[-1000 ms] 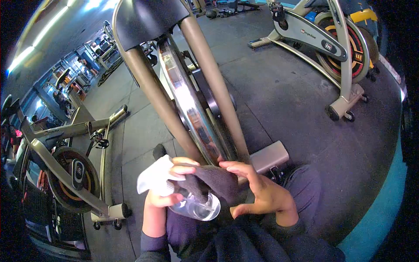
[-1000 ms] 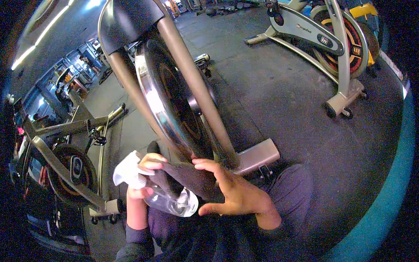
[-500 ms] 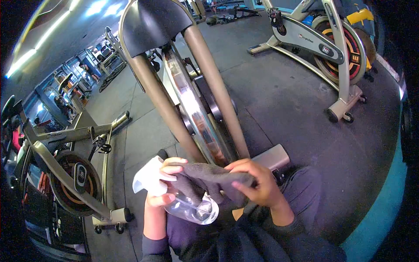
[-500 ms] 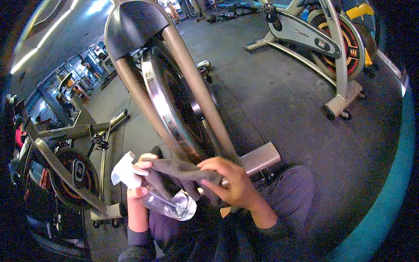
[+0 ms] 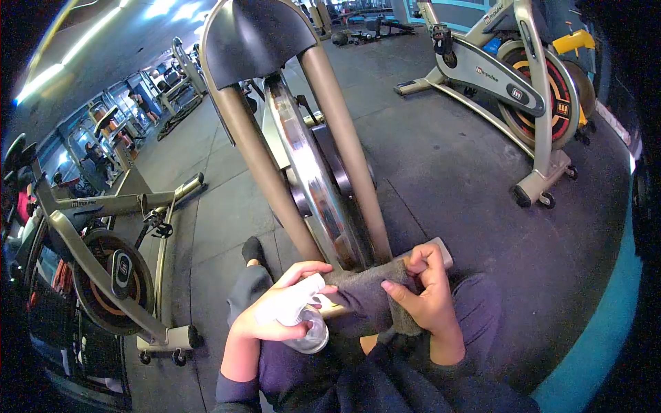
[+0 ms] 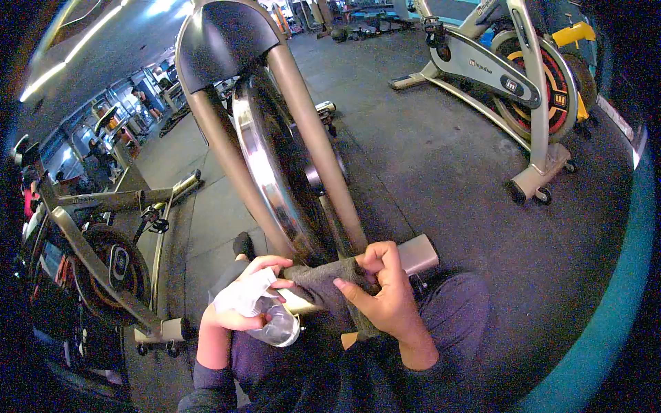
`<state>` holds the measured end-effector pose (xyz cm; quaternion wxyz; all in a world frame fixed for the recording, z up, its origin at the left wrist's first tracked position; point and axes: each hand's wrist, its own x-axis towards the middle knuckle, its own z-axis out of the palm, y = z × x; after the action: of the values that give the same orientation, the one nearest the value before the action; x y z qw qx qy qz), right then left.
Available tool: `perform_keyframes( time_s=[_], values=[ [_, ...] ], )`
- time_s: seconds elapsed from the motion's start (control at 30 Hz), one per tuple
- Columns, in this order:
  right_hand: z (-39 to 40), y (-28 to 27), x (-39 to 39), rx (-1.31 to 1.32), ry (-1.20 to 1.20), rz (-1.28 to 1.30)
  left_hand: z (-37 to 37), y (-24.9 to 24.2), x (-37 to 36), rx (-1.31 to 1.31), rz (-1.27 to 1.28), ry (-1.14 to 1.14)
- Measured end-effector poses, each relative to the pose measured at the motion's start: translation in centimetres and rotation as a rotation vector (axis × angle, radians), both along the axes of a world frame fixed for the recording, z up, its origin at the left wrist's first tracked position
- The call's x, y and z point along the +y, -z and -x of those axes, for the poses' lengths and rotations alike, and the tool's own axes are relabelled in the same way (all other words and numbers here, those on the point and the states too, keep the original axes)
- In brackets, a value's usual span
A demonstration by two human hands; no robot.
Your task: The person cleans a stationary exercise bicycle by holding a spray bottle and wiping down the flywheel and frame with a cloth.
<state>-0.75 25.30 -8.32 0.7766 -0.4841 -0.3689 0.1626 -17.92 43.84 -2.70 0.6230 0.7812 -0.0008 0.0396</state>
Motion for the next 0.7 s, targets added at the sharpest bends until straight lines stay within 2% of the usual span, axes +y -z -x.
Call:
perform_keyframes(
  time_s=[0.07,0.13,0.23,0.3,0.37,0.5,0.57,0.63,0.7],
  values=[
    [-0.2,-0.3,-0.3,-0.006,0.019,-0.003,0.1,0.2,0.1,-0.012,-0.031,0.033],
    [-1.1,-0.5,-1.2,-0.223,0.038,0.135,0.1,0.5,0.1,-0.017,-0.041,0.016],
    [-2.5,-1.3,-2.3,-0.35,0.134,0.154,0.1,0.4,0.0,-0.028,-0.092,0.014],
    [-2.6,-1.9,-2.4,-0.367,0.106,0.137,-0.4,0.5,-0.1,-0.043,-0.128,0.026],
    [-2.2,-1.9,-2.1,-0.552,-0.011,0.162,-1.1,0.7,-0.2,-0.205,-0.346,0.218],
    [0.4,-1.2,-0.4,-0.515,-0.188,0.18,-1.6,0.3,-1.7,-0.22,-0.388,0.377],
    [0.4,-1.5,-0.2,-0.582,-0.16,0.222,-1.3,0.3,-1.8,-0.213,-0.361,0.351],
    [0.4,-2.2,-0.2,-0.752,-0.016,0.241,-1.1,0.1,-1.6,-0.193,-0.385,0.351],
    [0.4,-2.1,-0.3,-0.719,-0.081,0.262,-1.0,0.2,-1.6,-0.217,-0.398,0.336]
  ],
)
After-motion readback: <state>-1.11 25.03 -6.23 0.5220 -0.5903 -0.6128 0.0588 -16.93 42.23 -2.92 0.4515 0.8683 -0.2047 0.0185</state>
